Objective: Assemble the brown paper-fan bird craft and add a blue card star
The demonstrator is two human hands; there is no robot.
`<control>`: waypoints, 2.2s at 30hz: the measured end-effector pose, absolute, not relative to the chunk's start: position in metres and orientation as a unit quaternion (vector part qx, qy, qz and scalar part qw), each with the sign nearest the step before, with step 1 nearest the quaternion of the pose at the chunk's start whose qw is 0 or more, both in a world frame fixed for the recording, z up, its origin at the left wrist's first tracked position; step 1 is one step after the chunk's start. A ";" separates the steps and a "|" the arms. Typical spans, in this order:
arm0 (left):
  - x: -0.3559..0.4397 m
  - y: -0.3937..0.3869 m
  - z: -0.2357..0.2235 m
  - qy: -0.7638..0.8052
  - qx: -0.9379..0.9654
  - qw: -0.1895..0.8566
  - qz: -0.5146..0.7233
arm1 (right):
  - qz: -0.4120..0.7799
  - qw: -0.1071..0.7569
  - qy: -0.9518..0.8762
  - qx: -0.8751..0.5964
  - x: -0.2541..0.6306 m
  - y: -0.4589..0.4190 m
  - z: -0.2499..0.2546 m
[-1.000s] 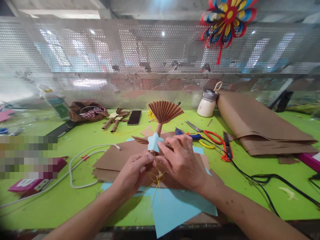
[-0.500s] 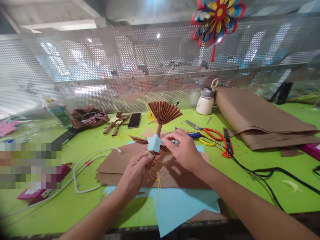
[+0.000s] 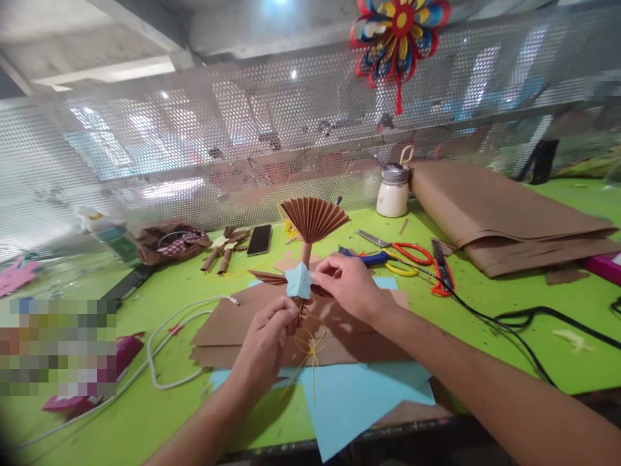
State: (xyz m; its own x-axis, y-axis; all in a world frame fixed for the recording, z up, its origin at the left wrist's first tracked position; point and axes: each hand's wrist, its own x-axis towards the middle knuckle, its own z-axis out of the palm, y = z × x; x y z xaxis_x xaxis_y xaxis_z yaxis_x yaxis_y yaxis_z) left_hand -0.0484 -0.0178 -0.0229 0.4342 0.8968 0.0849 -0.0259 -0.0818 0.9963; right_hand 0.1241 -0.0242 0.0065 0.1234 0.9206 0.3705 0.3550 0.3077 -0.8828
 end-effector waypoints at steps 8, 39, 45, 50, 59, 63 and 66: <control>-0.047 -0.021 -0.020 0.351 0.598 0.593 0.411 | 0.285 0.534 -0.606 -0.517 0.123 -0.026 0.009; -0.042 -0.025 -0.010 0.354 0.510 0.660 0.423 | 0.229 0.523 -0.641 -0.513 0.127 -0.021 -0.001; -0.042 -0.023 -0.012 0.367 0.534 0.632 0.424 | 0.243 0.518 -0.627 -0.529 0.128 -0.022 0.001; -0.042 -0.025 -0.012 0.355 0.519 0.653 0.423 | 0.182 0.504 -0.631 -0.561 0.125 -0.022 0.003; -0.042 -0.023 -0.018 0.368 0.544 0.627 0.420 | 0.145 0.457 -0.631 -0.610 0.119 -0.020 -0.001; -0.042 -0.023 -0.017 0.363 0.545 0.629 0.419 | 0.149 0.461 -0.630 -0.607 0.118 -0.022 -0.001; -0.043 -0.024 -0.016 0.364 0.546 0.629 0.418 | 0.139 0.462 -0.631 -0.608 0.116 -0.024 -0.001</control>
